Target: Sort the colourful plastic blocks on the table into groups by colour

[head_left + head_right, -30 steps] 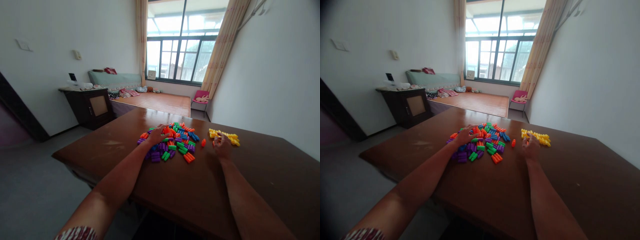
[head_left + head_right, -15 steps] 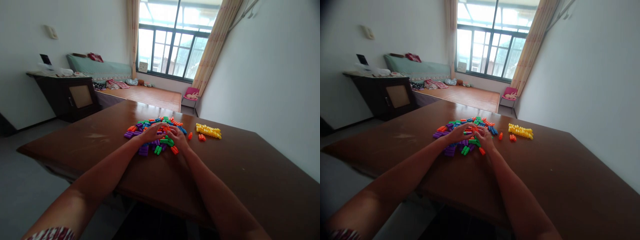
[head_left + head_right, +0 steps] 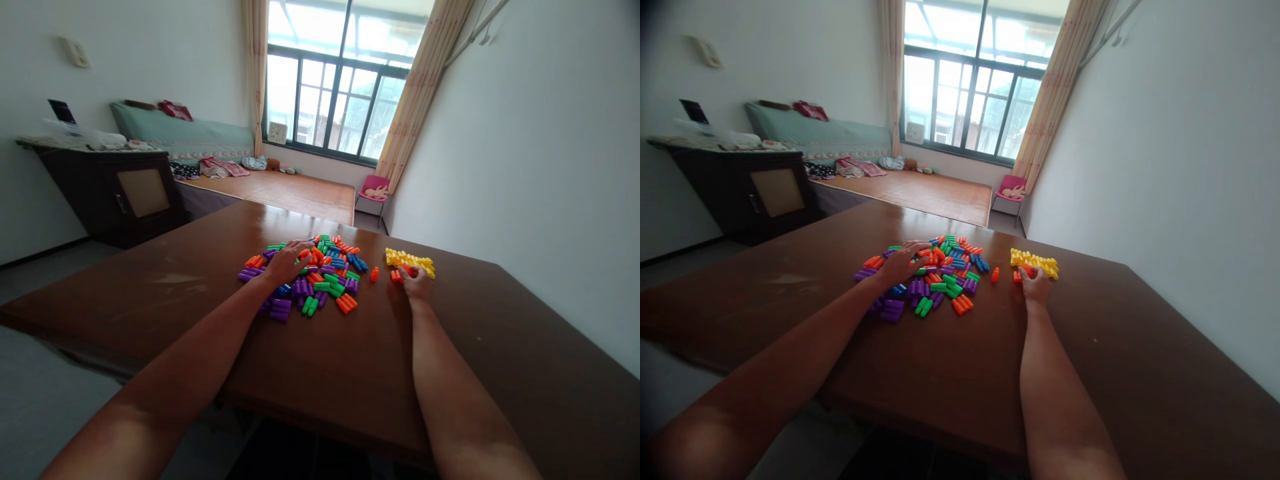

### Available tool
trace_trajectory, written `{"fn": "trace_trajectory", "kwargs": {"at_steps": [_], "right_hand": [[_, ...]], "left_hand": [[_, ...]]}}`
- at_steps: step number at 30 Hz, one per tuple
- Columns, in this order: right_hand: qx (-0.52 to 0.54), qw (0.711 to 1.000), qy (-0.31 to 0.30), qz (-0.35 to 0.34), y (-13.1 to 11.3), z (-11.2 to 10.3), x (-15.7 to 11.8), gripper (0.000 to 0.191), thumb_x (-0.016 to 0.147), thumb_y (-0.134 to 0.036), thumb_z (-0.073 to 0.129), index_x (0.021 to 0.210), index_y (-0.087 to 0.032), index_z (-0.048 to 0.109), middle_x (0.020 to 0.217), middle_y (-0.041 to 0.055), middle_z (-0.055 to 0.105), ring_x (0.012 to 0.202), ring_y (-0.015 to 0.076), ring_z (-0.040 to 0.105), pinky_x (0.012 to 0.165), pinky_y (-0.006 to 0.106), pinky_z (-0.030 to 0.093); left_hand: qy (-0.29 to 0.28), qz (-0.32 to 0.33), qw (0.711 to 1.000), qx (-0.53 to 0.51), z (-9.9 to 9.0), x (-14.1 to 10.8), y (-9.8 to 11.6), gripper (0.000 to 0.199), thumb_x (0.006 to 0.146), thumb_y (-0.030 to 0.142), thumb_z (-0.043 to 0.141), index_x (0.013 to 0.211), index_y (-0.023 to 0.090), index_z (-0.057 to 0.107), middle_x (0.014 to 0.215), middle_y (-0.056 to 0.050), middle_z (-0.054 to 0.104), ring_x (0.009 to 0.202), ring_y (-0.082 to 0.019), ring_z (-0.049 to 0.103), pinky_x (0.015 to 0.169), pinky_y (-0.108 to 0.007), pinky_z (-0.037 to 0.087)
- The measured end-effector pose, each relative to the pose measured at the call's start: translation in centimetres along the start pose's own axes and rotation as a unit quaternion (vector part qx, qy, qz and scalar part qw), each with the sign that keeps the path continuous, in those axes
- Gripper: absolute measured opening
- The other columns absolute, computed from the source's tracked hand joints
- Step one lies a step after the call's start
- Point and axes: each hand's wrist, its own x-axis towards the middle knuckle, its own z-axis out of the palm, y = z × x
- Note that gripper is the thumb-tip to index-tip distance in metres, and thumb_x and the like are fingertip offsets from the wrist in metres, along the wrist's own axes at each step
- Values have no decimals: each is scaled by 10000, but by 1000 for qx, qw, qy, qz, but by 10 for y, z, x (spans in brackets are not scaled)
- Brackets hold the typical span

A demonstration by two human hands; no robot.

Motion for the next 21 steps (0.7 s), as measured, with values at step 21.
{"fn": "trace_trajectory", "kwargs": {"at_steps": [21], "right_hand": [[-53, 999, -6, 6, 47, 37, 4, 639, 698, -564, 606, 1219, -196, 568, 1161, 155, 612, 1061, 323, 562, 891, 468, 452]], "left_hand": [[36, -211, 976, -31, -41, -4, -47, 299, 836, 206, 501, 1032, 145, 719, 970, -55, 743, 890, -177, 675, 840, -262, 533]]}}
